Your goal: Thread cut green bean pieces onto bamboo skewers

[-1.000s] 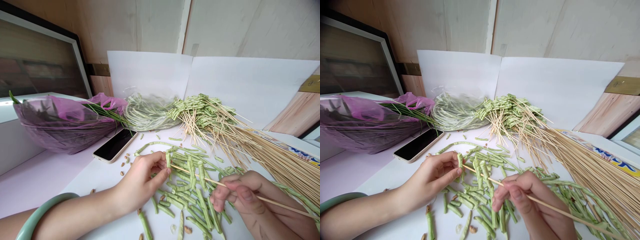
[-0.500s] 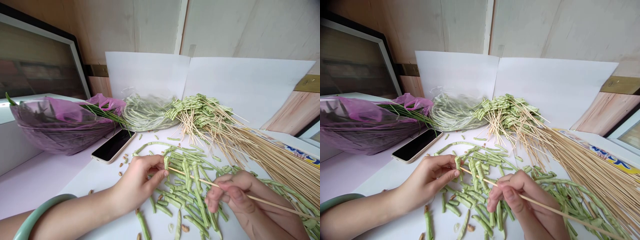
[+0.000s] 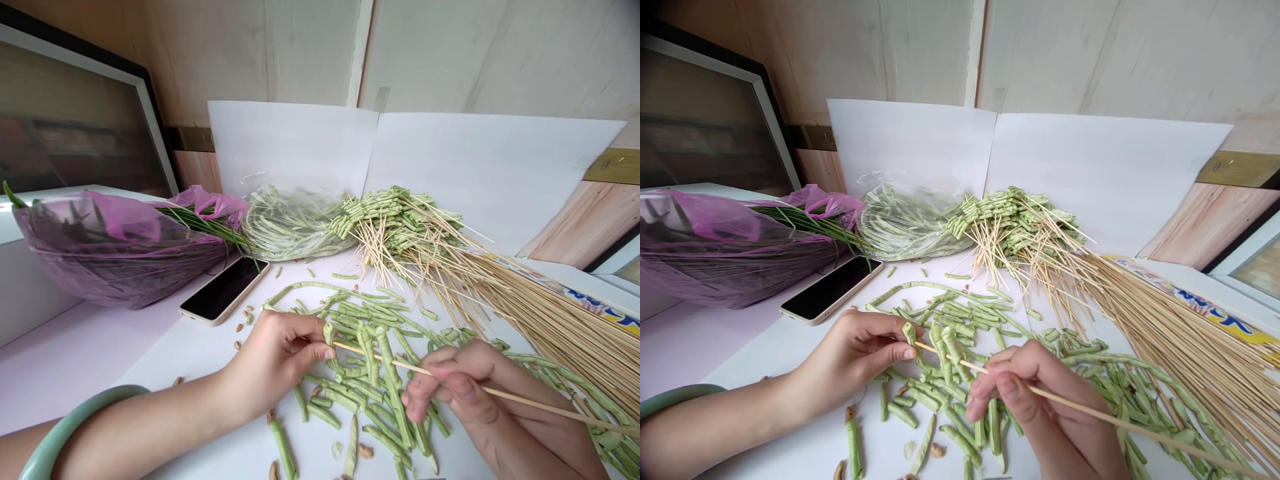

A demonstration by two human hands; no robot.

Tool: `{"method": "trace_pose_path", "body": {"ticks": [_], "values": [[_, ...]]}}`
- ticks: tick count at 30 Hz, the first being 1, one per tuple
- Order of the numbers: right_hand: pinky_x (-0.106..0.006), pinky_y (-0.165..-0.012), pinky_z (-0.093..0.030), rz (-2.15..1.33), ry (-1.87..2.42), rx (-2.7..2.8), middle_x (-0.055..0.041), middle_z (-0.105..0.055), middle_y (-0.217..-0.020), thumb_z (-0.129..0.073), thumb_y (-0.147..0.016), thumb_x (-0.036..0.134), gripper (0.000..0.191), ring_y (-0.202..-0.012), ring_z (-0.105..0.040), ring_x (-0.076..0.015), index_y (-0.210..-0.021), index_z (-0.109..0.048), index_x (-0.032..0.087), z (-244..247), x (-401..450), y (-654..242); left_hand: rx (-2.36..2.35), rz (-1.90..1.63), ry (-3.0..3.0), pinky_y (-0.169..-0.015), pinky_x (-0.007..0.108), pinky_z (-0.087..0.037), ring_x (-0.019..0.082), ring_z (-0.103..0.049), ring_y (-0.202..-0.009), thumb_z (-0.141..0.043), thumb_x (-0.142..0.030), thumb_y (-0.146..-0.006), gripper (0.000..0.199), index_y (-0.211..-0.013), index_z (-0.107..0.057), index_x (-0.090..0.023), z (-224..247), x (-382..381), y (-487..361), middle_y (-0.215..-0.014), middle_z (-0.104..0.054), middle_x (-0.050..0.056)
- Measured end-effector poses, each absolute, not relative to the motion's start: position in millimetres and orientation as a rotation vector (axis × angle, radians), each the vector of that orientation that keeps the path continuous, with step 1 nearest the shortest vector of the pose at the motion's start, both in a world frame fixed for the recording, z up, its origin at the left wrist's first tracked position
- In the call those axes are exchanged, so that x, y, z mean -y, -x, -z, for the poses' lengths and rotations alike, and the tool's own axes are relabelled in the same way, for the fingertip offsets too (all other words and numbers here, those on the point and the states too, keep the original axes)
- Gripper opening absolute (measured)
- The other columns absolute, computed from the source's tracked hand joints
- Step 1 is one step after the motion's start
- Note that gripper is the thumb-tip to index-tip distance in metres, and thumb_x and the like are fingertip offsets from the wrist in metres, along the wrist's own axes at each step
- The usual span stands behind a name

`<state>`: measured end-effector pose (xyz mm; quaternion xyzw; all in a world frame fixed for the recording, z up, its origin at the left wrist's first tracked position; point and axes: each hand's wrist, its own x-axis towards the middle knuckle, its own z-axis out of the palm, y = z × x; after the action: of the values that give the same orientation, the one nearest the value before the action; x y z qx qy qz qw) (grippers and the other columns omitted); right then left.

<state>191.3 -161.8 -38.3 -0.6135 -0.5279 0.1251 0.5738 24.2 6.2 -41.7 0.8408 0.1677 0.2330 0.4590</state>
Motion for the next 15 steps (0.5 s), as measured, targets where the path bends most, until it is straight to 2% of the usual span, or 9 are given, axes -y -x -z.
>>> {"method": "trace_pose_path", "body": {"ticks": [8,13,15], "values": [[-0.030,-0.063,-0.053,-0.401,1.370,1.238,-0.0024,-0.067,-0.066,-0.053,-0.091,0.034,0.025,-0.066,-0.066,-0.0210,-0.071,-0.066,0.027,39.2,158.5,-192.9,-0.392,-0.531,-2.049,-0.058,0.022,-0.043,0.015,-0.057,-0.065,-0.060,-0.037,-0.085,0.028,-0.078,-0.071,-0.012,41.5,-5.9,-23.5,-0.068,-0.064,0.004],[-0.027,-0.056,-0.055,-0.561,1.214,1.101,-0.0041,-0.067,-0.065,-0.059,-0.089,0.037,0.023,-0.058,-0.066,-0.0186,-0.072,-0.069,0.024,37.8,153.9,-191.5,-0.402,-0.541,-1.954,-0.055,0.021,-0.041,0.012,-0.052,-0.060,-0.063,-0.033,-0.082,0.025,-0.070,-0.067,-0.011,39.8,-6.3,-24.8,-0.063,-0.060,0.003],[-0.026,-0.055,-0.056,-0.584,1.136,1.006,-0.0045,-0.067,-0.063,-0.062,-0.087,0.037,0.024,-0.056,-0.065,-0.0172,-0.071,-0.069,0.022,36.3,151.9,-190.0,-0.379,-0.562,-1.803,-0.058,0.021,-0.044,0.011,-0.054,-0.061,-0.066,-0.030,-0.080,0.019,-0.074,-0.066,-0.011,38.6,-6.3,-26.1,-0.066,-0.062,0.002]]}}
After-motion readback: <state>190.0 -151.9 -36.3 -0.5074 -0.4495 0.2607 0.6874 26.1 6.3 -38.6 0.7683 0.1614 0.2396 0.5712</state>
